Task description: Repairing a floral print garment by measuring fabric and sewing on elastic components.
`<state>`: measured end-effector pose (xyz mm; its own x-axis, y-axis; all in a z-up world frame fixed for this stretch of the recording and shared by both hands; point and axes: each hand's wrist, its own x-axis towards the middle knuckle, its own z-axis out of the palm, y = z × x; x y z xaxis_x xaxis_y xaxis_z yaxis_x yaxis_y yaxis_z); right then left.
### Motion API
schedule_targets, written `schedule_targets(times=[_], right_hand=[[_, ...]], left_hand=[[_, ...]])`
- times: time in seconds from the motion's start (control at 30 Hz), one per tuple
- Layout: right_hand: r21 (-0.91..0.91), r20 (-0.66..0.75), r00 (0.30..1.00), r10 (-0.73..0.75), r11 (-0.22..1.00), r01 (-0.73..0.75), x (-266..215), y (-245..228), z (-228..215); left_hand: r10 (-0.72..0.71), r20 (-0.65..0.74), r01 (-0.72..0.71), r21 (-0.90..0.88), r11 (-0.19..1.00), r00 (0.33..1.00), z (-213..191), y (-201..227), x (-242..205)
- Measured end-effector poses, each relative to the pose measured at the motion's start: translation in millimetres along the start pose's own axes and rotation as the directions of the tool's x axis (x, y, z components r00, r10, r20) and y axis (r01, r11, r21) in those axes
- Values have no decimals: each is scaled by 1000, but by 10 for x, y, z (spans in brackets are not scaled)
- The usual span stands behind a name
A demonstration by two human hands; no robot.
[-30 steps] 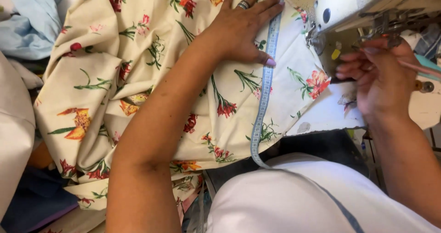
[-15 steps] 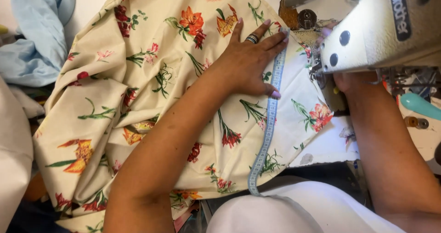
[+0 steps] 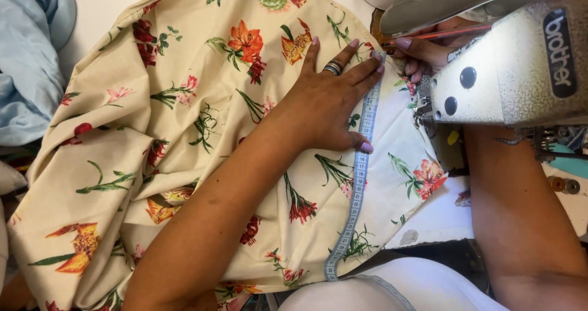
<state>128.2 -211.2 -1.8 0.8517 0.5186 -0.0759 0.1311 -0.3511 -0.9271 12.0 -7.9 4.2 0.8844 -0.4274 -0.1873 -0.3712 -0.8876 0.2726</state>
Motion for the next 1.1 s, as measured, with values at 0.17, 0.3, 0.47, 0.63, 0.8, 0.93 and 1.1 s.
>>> schedule_targets(times=[0.17, 0.3, 0.47, 0.63, 0.8, 0.93, 1.1], right_hand=[[-3, -9, 1000, 9, 1000, -9, 23, 26, 9], [-1, -16, 1000, 17, 1000, -17, 37, 48, 37], [-4, -33, 999, 27, 1000, -28, 53, 127, 28], [-5, -52, 998, 39, 999, -40, 68, 153, 30], [-7, -78, 996, 48, 999, -49, 91, 90, 16], [-9, -95, 994, 52, 999, -53, 130, 72, 11], [-7, -114, 992, 61, 998, -63, 168, 76, 14]], left_hand=[[1, -14, -1, 7, 1000, 1000, 50, -8, 17], [-4, -12, 4, 21, 1000, 1000, 53, -8, 21], [-1, -32, 2, 11, 1000, 999, 64, -12, 23], [-1, -36, 1, 10, 1000, 999, 71, -18, 28], [8, -59, -7, 24, 1000, 998, 124, -38, 42], [8, -70, -6, 33, 999, 998, 125, -38, 48], [0, -51, 1, 30, 1000, 999, 98, -26, 33]])
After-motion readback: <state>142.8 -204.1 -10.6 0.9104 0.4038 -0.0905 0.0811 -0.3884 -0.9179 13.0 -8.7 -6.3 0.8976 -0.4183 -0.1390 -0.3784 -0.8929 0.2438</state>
